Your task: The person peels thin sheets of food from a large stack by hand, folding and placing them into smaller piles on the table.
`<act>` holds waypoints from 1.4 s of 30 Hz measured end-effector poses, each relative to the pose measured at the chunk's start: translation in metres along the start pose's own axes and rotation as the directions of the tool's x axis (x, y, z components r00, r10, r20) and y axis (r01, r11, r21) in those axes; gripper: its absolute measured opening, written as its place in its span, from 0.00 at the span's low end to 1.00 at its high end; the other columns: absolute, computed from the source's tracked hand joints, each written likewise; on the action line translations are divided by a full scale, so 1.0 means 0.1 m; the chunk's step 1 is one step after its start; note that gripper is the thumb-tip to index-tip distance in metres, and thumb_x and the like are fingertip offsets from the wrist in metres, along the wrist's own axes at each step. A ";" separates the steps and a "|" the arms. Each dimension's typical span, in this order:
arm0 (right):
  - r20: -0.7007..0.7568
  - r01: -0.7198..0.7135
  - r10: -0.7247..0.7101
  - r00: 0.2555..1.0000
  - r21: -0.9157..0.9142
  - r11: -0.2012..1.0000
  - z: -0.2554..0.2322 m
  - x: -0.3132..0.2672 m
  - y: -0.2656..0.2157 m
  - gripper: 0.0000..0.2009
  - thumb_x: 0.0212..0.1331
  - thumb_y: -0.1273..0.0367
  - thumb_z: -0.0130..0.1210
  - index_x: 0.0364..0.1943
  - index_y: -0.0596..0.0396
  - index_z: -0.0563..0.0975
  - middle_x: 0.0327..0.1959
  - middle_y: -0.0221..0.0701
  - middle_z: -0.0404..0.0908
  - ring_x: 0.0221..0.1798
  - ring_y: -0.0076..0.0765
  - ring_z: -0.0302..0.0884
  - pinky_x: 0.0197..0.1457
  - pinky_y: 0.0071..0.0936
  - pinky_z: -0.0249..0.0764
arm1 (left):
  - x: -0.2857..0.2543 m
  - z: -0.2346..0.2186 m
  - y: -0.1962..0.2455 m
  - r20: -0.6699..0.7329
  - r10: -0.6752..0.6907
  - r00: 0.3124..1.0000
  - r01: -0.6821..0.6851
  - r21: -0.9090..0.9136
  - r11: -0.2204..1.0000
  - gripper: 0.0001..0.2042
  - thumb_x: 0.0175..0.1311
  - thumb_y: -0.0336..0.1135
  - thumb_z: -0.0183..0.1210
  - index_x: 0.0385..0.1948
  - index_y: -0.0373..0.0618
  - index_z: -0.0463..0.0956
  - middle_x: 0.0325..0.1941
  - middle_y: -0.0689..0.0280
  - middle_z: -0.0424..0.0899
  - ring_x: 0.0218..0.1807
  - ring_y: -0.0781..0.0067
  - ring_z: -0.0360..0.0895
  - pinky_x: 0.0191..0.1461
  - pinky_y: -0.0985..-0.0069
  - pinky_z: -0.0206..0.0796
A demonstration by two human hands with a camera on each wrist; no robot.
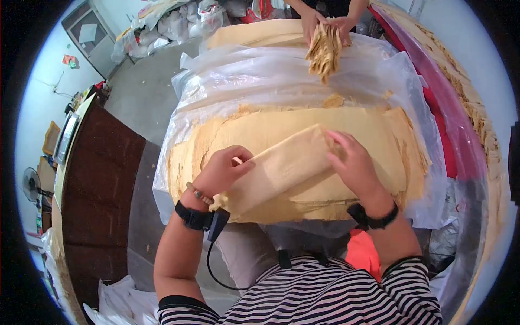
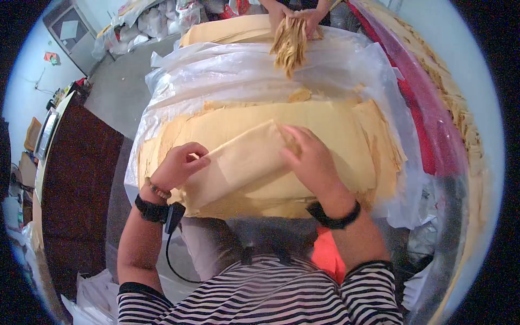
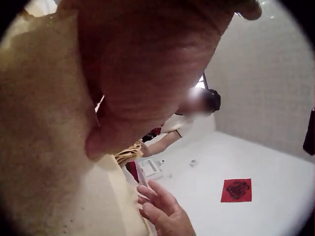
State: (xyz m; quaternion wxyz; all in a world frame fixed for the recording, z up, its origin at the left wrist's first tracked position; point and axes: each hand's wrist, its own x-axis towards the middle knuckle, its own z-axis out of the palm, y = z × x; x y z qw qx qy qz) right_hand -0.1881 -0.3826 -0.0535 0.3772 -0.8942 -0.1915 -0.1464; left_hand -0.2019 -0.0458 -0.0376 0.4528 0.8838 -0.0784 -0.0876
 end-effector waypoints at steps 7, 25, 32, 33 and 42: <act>-0.106 -0.192 0.194 0.975 0.034 0.981 -0.52 -0.81 0.35 0.15 0.58 0.75 0.63 0.50 0.57 0.81 0.51 0.43 0.84 0.55 0.50 0.82 0.61 0.37 0.77 | 1.15 -0.30 0.13 -0.329 -0.007 0.944 -0.072 -0.226 0.971 0.09 0.70 0.37 0.61 0.40 0.41 0.83 0.35 0.74 0.83 0.37 0.83 0.76 0.44 0.79 0.70; 0.195 0.154 -0.110 0.975 -0.229 0.961 -0.24 -0.92 -0.11 0.24 0.51 0.67 0.69 0.56 0.51 0.79 0.66 0.43 0.74 0.71 0.55 0.68 0.75 0.50 0.63 | -1.03 0.76 -0.01 -0.198 0.505 0.840 -0.256 0.677 0.690 0.17 0.57 0.28 0.65 0.50 0.45 0.82 0.58 0.58 0.83 0.60 0.50 0.77 0.65 0.58 0.68; 0.270 0.262 -0.187 0.944 -0.274 0.925 0.04 -0.70 -0.29 0.28 0.48 0.64 0.72 0.58 0.49 0.79 0.68 0.40 0.73 0.72 0.51 0.67 0.76 0.49 0.61 | -1.60 0.26 -0.67 -0.645 0.268 0.715 0.196 0.553 0.810 0.10 0.64 0.28 0.61 0.46 0.44 0.83 0.46 0.59 0.86 0.49 0.55 0.82 0.54 0.64 0.74; 0.274 0.261 -0.184 0.944 -0.278 0.924 0.02 -0.69 -0.30 0.29 0.47 0.64 0.73 0.58 0.49 0.79 0.68 0.39 0.73 0.72 0.50 0.67 0.76 0.49 0.61 | -1.56 0.19 -0.74 -0.679 0.190 0.709 0.215 0.465 0.859 0.09 0.64 0.28 0.61 0.44 0.43 0.84 0.43 0.59 0.86 0.44 0.56 0.83 0.50 0.65 0.74; 0.217 0.272 -0.214 0.952 -0.284 0.920 0.08 -0.73 -0.25 0.28 0.46 0.64 0.73 0.56 0.48 0.80 0.67 0.38 0.75 0.71 0.49 0.70 0.73 0.46 0.65 | -1.14 -0.01 -0.97 -0.589 -0.306 0.748 0.180 -0.264 0.948 0.05 0.65 0.30 0.62 0.37 0.42 0.84 0.27 0.60 0.84 0.29 0.62 0.82 0.36 0.68 0.74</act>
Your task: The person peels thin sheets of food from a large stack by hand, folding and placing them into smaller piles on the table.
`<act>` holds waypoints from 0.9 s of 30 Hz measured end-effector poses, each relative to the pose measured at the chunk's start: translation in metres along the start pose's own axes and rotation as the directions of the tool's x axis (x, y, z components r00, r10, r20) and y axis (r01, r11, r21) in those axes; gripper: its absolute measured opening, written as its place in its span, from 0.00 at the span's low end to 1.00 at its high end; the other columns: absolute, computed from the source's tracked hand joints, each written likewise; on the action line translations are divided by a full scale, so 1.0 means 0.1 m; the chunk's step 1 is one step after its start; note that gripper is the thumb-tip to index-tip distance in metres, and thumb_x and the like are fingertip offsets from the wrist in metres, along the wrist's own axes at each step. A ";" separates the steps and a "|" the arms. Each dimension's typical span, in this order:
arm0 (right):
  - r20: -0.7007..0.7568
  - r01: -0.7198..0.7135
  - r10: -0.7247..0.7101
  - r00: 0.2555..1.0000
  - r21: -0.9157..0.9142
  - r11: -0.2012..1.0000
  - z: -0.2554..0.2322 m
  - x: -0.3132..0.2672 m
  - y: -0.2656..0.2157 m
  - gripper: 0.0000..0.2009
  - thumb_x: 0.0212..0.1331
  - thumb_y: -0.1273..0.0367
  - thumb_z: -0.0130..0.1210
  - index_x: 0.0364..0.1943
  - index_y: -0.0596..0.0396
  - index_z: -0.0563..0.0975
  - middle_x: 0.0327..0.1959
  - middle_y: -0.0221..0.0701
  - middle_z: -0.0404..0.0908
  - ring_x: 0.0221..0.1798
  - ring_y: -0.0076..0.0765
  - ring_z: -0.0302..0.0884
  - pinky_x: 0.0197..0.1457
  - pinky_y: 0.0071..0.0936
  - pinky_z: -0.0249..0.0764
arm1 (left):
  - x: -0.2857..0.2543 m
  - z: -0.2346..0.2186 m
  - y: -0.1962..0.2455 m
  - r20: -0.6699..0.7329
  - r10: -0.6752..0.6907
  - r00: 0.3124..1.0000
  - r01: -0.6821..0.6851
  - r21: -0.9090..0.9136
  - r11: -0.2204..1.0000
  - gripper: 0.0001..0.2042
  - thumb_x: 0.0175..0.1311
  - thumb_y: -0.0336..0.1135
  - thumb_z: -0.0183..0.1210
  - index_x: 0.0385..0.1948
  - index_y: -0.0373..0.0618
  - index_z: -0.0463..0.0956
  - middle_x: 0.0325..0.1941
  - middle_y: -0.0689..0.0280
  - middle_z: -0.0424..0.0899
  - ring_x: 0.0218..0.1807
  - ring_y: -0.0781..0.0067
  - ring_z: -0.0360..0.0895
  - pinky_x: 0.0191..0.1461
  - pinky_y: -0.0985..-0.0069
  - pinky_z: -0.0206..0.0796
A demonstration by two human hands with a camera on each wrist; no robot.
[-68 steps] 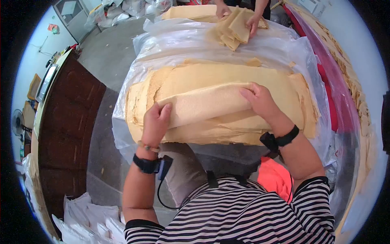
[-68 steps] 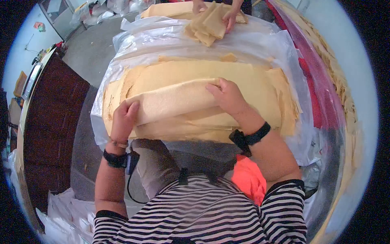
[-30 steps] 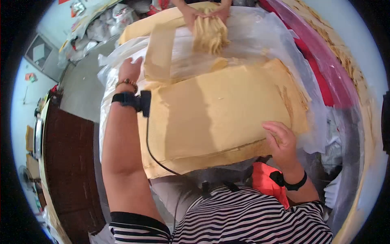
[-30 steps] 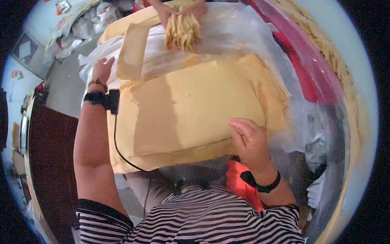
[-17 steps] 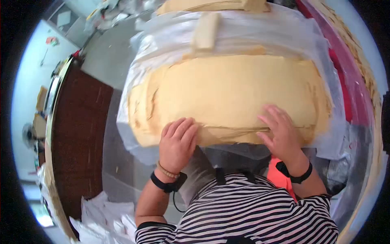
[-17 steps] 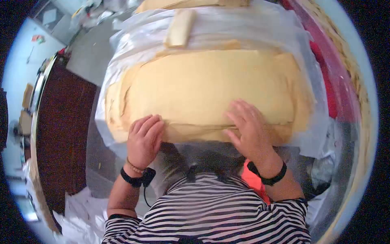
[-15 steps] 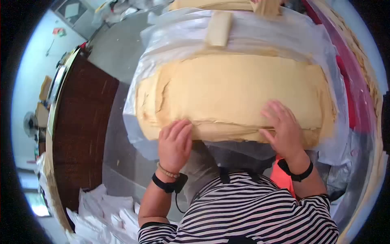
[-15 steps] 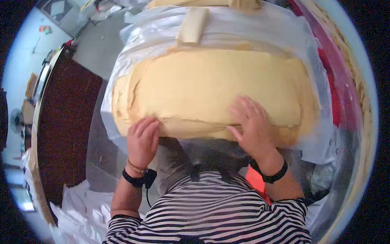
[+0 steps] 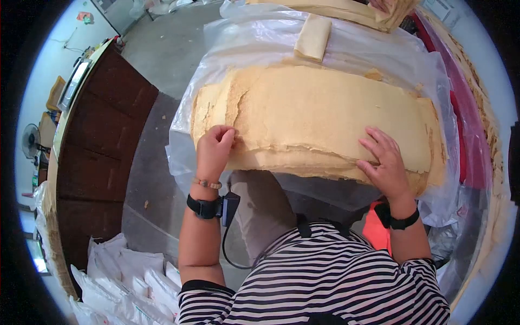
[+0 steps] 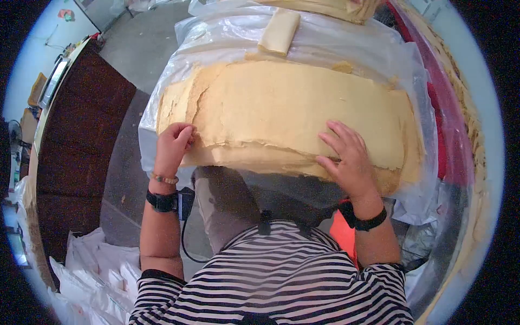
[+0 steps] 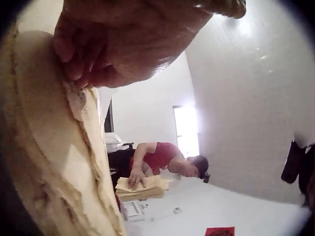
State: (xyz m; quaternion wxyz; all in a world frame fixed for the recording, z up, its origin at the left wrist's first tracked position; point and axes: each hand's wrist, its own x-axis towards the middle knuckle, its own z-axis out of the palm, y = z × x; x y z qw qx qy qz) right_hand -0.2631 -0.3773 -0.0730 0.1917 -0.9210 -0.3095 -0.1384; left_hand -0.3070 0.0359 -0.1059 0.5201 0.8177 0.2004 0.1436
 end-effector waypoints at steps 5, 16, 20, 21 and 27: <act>-0.003 -0.001 0.001 1.000 0.012 1.000 -0.01 0.01 0.00 0.25 0.49 0.65 0.72 0.55 0.48 0.81 0.67 0.38 0.76 0.70 0.49 0.71 0.72 0.46 0.65 | -0.16 0.08 0.26 0.116 0.587 0.801 -0.587 0.348 0.731 0.04 0.62 0.27 0.63 0.36 0.43 0.85 0.35 0.60 0.84 0.35 0.58 0.81 0.41 0.67 0.75; -0.096 -0.020 0.022 0.995 0.021 1.000 0.01 0.14 0.07 0.14 0.53 0.69 0.66 0.45 0.50 0.84 0.55 0.35 0.84 0.58 0.45 0.80 0.61 0.42 0.75 | -0.25 0.20 0.25 0.233 0.698 0.677 -0.728 0.352 0.588 0.12 0.50 0.23 0.63 0.35 0.51 0.86 0.38 0.65 0.82 0.41 0.58 0.78 0.44 0.63 0.74; -0.082 0.000 -0.002 0.997 -0.028 1.000 0.04 0.32 -0.05 0.14 0.51 0.72 0.65 0.44 0.51 0.85 0.52 0.37 0.85 0.54 0.44 0.82 0.55 0.38 0.80 | -0.25 0.23 0.31 0.257 0.689 0.678 -0.721 0.414 0.555 0.10 0.53 0.25 0.64 0.37 0.50 0.87 0.36 0.63 0.82 0.40 0.57 0.79 0.44 0.64 0.75; -0.075 0.017 -0.021 0.997 -0.051 0.999 0.04 0.39 -0.13 0.14 0.51 0.73 0.65 0.44 0.52 0.85 0.51 0.38 0.85 0.53 0.44 0.83 0.54 0.36 0.80 | -0.25 0.25 0.34 0.277 0.676 0.683 -0.714 0.448 0.538 0.10 0.55 0.27 0.64 0.38 0.50 0.87 0.36 0.62 0.82 0.40 0.57 0.80 0.44 0.64 0.75; -0.164 -0.324 0.395 0.904 0.340 0.883 0.17 0.72 -0.06 0.11 0.60 0.65 0.63 0.44 0.50 0.87 0.37 0.37 0.88 0.41 0.50 0.84 0.49 0.39 0.80 | -0.26 0.34 0.49 0.316 0.637 0.704 -0.685 0.540 0.490 0.10 0.56 0.27 0.60 0.37 0.51 0.85 0.36 0.65 0.80 0.42 0.59 0.79 0.48 0.65 0.73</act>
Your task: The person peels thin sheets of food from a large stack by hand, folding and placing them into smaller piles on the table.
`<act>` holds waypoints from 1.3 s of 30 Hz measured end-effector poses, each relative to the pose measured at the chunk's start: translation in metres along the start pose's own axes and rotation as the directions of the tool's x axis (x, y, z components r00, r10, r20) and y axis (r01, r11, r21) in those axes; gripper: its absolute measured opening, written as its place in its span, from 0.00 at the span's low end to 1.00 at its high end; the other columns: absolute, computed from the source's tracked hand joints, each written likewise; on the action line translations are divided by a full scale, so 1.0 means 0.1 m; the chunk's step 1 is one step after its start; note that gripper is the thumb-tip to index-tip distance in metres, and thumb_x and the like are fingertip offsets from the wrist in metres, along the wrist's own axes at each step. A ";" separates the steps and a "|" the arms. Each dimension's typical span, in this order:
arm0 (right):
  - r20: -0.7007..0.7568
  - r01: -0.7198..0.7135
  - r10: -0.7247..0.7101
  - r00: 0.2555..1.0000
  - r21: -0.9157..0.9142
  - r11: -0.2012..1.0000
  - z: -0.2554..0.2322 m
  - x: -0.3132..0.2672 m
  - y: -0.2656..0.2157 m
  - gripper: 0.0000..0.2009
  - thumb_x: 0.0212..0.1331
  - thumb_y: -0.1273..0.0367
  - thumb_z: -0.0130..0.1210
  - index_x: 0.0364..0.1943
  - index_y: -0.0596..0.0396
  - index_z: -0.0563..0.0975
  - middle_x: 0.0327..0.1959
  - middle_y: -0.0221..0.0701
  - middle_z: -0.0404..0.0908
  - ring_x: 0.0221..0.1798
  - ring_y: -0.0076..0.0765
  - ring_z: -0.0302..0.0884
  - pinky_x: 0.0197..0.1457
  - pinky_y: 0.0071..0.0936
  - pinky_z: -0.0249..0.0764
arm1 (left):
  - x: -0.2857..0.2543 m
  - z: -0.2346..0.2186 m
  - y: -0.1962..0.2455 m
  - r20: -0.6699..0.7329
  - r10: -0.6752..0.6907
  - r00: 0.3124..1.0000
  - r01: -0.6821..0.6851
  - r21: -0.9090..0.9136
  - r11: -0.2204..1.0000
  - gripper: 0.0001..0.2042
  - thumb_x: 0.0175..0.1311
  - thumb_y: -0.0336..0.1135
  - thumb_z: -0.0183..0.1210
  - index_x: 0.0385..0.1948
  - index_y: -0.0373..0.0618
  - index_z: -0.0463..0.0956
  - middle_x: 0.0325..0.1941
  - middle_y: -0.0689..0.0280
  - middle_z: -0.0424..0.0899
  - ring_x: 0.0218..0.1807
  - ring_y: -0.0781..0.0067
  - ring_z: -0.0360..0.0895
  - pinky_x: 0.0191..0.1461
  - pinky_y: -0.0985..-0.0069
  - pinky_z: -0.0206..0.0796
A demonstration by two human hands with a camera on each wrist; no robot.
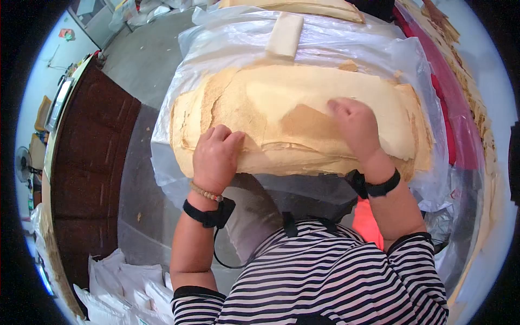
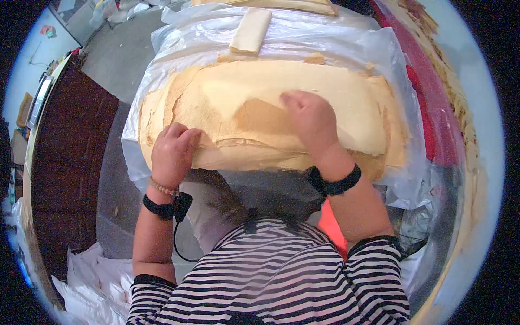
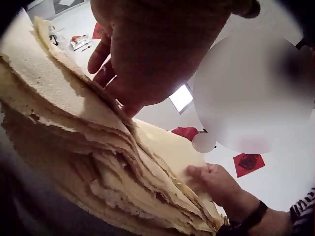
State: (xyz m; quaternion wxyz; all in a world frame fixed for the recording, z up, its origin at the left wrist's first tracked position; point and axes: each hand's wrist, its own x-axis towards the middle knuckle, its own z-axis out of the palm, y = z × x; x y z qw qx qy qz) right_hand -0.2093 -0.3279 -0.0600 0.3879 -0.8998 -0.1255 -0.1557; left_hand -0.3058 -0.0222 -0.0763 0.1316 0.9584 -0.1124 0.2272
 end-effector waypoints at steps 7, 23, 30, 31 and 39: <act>0.218 -0.043 0.048 0.975 -0.031 0.999 0.01 0.21 -0.03 0.14 0.64 0.58 0.59 0.40 0.53 0.87 0.36 0.47 0.86 0.40 0.53 0.85 0.46 0.44 0.78 | 0.52 0.26 0.27 0.148 0.202 0.968 -0.176 -0.169 0.970 0.13 0.63 0.29 0.56 0.48 0.45 0.82 0.52 0.58 0.84 0.55 0.54 0.80 0.61 0.61 0.72; 0.089 0.249 -0.233 0.968 -0.287 0.925 -0.06 0.92 -0.67 0.15 0.64 0.56 0.58 0.30 0.52 0.85 0.33 0.44 0.85 0.39 0.57 0.83 0.42 0.49 0.78 | 1.31 0.72 -0.09 0.321 0.117 0.940 -0.134 0.030 0.991 0.16 0.64 0.37 0.55 0.51 0.42 0.80 0.57 0.56 0.82 0.59 0.52 0.77 0.63 0.60 0.69; -0.018 0.349 -0.382 0.924 -0.369 0.862 -0.20 1.54 -0.56 0.17 0.62 0.53 0.60 0.35 0.53 0.85 0.29 0.46 0.83 0.35 0.55 0.81 0.40 0.43 0.75 | 1.45 0.64 0.09 0.406 0.044 0.913 -0.157 0.250 0.955 0.17 0.68 0.39 0.52 0.53 0.43 0.78 0.60 0.53 0.81 0.58 0.47 0.77 0.66 0.59 0.69; -0.028 0.349 -0.384 0.923 -0.361 0.865 -0.25 1.60 -0.54 0.17 0.62 0.53 0.60 0.37 0.52 0.86 0.30 0.45 0.84 0.35 0.54 0.82 0.41 0.42 0.76 | 1.43 0.64 0.08 0.375 0.041 0.926 -0.127 0.208 0.970 0.17 0.68 0.39 0.52 0.54 0.44 0.78 0.61 0.53 0.81 0.58 0.47 0.78 0.66 0.59 0.69; -0.342 0.195 -0.229 0.911 -0.130 0.972 -0.80 1.75 -0.25 0.16 0.63 0.56 0.58 0.42 0.53 0.86 0.37 0.48 0.86 0.42 0.57 0.86 0.48 0.44 0.82 | 1.40 0.86 -0.02 0.218 0.010 0.976 -0.023 0.055 0.998 0.13 0.69 0.38 0.48 0.45 0.43 0.79 0.53 0.56 0.82 0.55 0.48 0.77 0.62 0.59 0.70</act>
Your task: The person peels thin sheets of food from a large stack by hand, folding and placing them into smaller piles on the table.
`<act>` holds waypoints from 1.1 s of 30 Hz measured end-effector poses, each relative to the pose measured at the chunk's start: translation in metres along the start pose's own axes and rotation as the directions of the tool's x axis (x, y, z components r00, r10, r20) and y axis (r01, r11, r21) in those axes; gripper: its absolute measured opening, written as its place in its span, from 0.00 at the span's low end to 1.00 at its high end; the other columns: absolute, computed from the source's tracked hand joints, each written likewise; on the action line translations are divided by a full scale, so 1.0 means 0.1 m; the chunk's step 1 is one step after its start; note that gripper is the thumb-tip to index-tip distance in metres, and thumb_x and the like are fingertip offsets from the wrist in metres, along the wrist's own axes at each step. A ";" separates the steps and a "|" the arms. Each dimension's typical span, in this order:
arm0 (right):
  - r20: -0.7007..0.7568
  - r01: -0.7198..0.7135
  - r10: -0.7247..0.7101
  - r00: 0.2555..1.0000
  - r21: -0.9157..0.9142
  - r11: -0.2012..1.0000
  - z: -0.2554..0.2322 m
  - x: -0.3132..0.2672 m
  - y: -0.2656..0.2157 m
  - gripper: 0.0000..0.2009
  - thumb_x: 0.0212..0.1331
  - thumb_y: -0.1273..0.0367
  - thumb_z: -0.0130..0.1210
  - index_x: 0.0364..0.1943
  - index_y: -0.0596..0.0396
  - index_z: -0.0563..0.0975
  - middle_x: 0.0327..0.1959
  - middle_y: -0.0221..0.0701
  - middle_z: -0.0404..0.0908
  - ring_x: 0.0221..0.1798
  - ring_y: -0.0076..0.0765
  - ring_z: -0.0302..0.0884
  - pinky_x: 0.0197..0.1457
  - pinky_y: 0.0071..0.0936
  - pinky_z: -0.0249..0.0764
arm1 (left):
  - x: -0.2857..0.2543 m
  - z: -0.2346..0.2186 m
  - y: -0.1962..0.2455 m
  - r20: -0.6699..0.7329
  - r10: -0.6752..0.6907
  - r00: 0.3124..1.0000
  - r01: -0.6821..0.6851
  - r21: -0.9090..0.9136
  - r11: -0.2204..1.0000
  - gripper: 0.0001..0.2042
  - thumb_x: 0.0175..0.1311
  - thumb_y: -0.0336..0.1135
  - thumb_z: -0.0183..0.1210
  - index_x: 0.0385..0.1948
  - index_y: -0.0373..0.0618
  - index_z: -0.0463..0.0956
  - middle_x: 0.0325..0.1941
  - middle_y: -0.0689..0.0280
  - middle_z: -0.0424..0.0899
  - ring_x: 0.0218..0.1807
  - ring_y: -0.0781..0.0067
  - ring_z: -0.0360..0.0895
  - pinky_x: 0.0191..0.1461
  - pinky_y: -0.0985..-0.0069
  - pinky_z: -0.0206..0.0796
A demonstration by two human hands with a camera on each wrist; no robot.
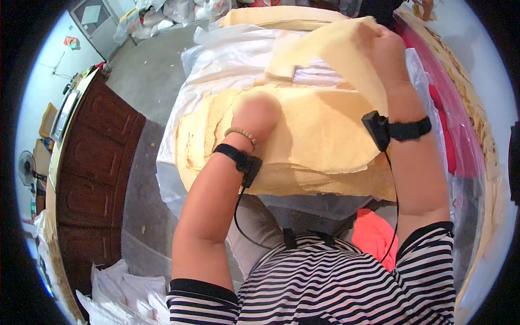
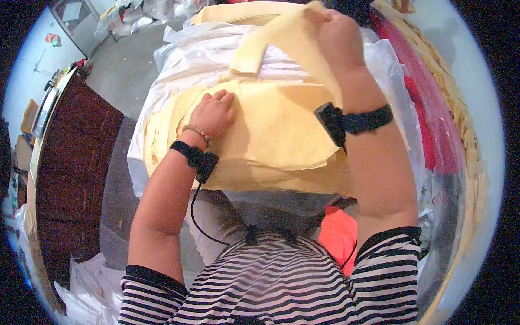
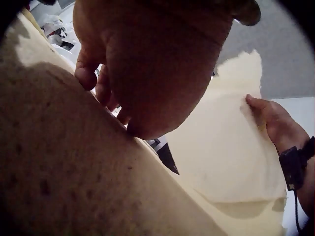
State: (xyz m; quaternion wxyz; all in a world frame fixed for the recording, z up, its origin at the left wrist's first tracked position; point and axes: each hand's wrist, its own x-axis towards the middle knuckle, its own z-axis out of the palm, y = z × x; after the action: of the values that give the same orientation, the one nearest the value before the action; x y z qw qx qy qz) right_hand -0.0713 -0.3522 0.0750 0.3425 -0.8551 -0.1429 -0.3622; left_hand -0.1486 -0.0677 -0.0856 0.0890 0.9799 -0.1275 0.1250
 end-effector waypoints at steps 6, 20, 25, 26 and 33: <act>-0.043 0.016 -0.020 0.999 -0.087 0.996 -0.59 0.04 0.03 0.15 0.64 0.58 0.57 0.42 0.55 0.86 0.37 0.49 0.86 0.42 0.57 0.86 0.47 0.43 0.81 | 0.01 -0.16 0.10 0.144 -0.011 0.989 0.012 -0.004 1.000 0.17 0.71 0.41 0.50 0.53 0.43 0.79 0.60 0.54 0.81 0.56 0.44 0.77 0.64 0.58 0.70; 0.151 0.219 -0.276 0.949 0.313 0.924 -0.67 -2.41 -0.60 0.15 0.57 0.69 0.64 0.50 0.54 0.81 0.51 0.38 0.83 0.55 0.49 0.81 0.61 0.42 0.76 | -0.55 -0.45 1.34 0.437 0.077 0.896 0.424 -0.791 -0.442 0.29 0.76 0.55 0.52 0.66 0.41 0.68 0.60 0.57 0.81 0.59 0.61 0.81 0.58 0.64 0.76; 0.410 0.092 -0.155 0.899 0.169 0.981 -0.54 -2.62 -0.37 0.18 0.60 0.65 0.62 0.53 0.56 0.80 0.59 0.42 0.78 0.65 0.53 0.74 0.64 0.41 0.74 | -0.18 -0.41 1.52 0.432 -0.260 0.864 0.425 -0.901 -0.087 0.20 0.75 0.46 0.56 0.55 0.38 0.75 0.47 0.56 0.87 0.37 0.64 0.88 0.37 0.73 0.80; 0.440 0.086 -0.108 0.892 0.070 0.994 -0.48 -2.59 -0.29 0.19 0.61 0.63 0.61 0.54 0.56 0.79 0.61 0.43 0.77 0.66 0.53 0.74 0.64 0.41 0.74 | -0.09 -0.46 1.57 0.371 -0.251 0.894 0.388 -0.922 0.020 0.20 0.75 0.46 0.56 0.54 0.37 0.76 0.46 0.57 0.87 0.36 0.64 0.88 0.36 0.73 0.80; 0.407 -0.173 0.231 0.884 -0.173 0.970 -0.44 -2.24 0.29 0.26 0.64 0.55 0.60 0.61 0.55 0.74 0.61 0.47 0.75 0.64 0.55 0.74 0.66 0.50 0.71 | 0.47 -1.01 2.03 0.098 -0.206 0.974 0.154 -0.948 0.278 0.19 0.74 0.47 0.57 0.50 0.39 0.80 0.40 0.64 0.87 0.37 0.75 0.85 0.35 0.78 0.78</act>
State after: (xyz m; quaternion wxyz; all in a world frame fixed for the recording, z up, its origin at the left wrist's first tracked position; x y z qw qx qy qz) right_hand -0.2363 -0.4027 -0.0770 0.2818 -0.9441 -0.0996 -0.1388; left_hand -0.1824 -0.2504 0.0519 0.6663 0.7421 -0.0633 0.0363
